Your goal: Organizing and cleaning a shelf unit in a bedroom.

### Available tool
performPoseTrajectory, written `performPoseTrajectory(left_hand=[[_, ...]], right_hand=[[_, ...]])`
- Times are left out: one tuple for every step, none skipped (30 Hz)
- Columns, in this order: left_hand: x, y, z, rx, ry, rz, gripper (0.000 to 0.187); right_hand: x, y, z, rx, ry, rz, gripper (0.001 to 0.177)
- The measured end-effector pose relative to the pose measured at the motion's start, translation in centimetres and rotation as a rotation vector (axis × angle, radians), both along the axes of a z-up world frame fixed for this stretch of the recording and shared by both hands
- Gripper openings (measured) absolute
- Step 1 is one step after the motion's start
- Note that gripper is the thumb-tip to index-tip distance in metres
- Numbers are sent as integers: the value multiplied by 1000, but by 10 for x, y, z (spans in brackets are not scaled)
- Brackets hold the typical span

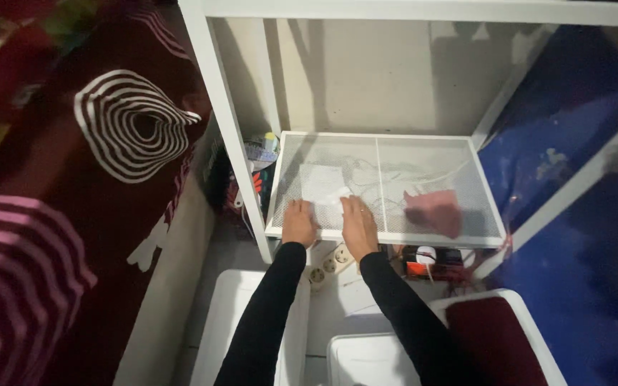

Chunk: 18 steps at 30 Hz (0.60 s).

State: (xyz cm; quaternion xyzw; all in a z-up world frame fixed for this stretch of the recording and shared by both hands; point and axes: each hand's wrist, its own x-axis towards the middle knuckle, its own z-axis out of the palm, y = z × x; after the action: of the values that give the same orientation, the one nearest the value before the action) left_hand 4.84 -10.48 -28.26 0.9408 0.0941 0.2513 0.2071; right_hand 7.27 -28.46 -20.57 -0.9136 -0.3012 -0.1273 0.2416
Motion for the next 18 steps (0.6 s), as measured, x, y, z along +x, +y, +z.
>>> performPoseTrajectory(left_hand=[[3, 4, -8, -2, 6, 4, 47], [9, 10, -14, 63, -91, 31, 52], [15, 16, -19, 130, -188, 56, 58], [16, 18, -12, 131, -187, 64, 58], [17, 20, -6, 47, -184, 68, 57], [16, 22, 1, -39, -178, 74, 56], [15, 24, 3, -38, -175, 83, 56], [18, 27, 7, -137, -103, 92, 52], [21, 29, 11, -237, -30, 100, 48], [19, 27, 17, -240, -27, 106, 48], [17, 25, 24, -266, -9, 134, 46], [18, 26, 32, -288, 2, 162, 45], [23, 28, 34, -287, -1, 166, 45], [22, 27, 34, -272, -33, 171, 49], [20, 26, 33, -256, -66, 176, 54], [21, 26, 25, -256, -67, 180, 54], [22, 27, 18, -199, -73, 196, 59], [27, 29, 14, -137, -87, 210, 63]], right_hand=[[8, 5, -14, -2, 6, 4, 32], [19, 11, -27, 38, 10, 73, 42], [29, 17, -39, 79, 14, 141, 54], [34, 25, -36, 80, 14, 149, 54], [39, 33, -34, 59, 43, 178, 51], [43, 41, -31, 37, 74, 208, 49], [47, 55, -27, 36, 77, 217, 49], [54, 69, -22, -10, -76, 247, 38], [60, 84, -16, -57, -228, 276, 29], [65, 95, -18, -59, -224, 281, 29], [69, 107, -21, -82, -268, 325, 31], [76, 121, -22, -101, -318, 367, 33], [88, 133, -29, -100, -320, 372, 33], [92, 142, -40, -148, -208, 337, 28], [96, 151, -51, -198, -96, 302, 24], [102, 160, -46, -197, -97, 306, 24], [107, 169, -40, -54, -218, 357, 24], [115, 178, -30, 95, -346, 405, 23]])
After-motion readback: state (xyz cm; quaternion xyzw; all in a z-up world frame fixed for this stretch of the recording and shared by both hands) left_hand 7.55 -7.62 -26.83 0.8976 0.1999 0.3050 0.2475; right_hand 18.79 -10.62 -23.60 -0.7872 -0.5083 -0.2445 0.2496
